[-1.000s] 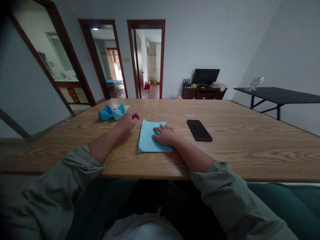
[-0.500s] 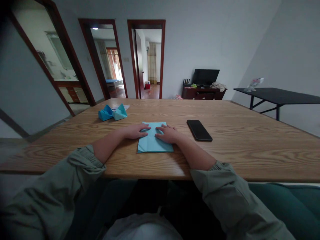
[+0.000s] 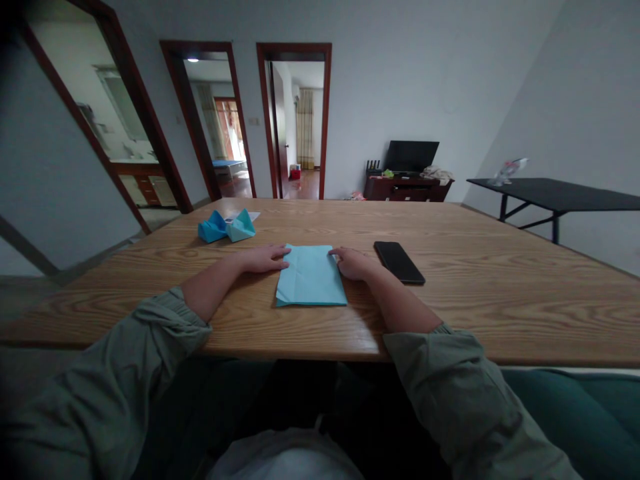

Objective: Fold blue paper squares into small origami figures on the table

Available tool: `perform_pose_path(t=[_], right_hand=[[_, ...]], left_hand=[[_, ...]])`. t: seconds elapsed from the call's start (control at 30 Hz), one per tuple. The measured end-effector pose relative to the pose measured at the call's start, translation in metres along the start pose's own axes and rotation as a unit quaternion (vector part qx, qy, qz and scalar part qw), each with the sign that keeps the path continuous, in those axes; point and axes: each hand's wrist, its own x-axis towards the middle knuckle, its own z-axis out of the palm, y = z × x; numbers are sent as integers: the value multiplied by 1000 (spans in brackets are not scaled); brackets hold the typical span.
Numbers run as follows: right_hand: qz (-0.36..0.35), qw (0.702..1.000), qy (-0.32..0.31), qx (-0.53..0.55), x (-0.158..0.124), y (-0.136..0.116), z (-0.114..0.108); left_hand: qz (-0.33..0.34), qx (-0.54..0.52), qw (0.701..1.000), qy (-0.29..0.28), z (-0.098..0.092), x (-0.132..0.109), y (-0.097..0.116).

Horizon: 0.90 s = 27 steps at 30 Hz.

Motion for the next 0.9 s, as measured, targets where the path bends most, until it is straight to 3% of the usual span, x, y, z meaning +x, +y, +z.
perform_pose_path(t=[0.1, 0.3, 0.53, 0.63, 0.77, 0.9], right_hand=[[22, 1000, -13, 1, -2, 3, -5], [-40, 998, -15, 43, -14, -5, -16], [-130, 959, -56, 246, -15, -20, -16], [-144, 954, -75, 252, -18, -27, -19], [-126, 964, -68, 224, -21, -32, -20], [-88, 929, -37, 358, -16, -31, -11]], left_hand=[[7, 11, 1000, 13, 2, 2, -6], [19, 31, 999, 23, 5, 6, -12], [19, 38, 999, 24, 2, 5, -10], [20, 27, 999, 29, 2, 5, -10], [45, -25, 996, 66, 2, 5, -9], [71, -103, 984, 126, 2, 3, -8]])
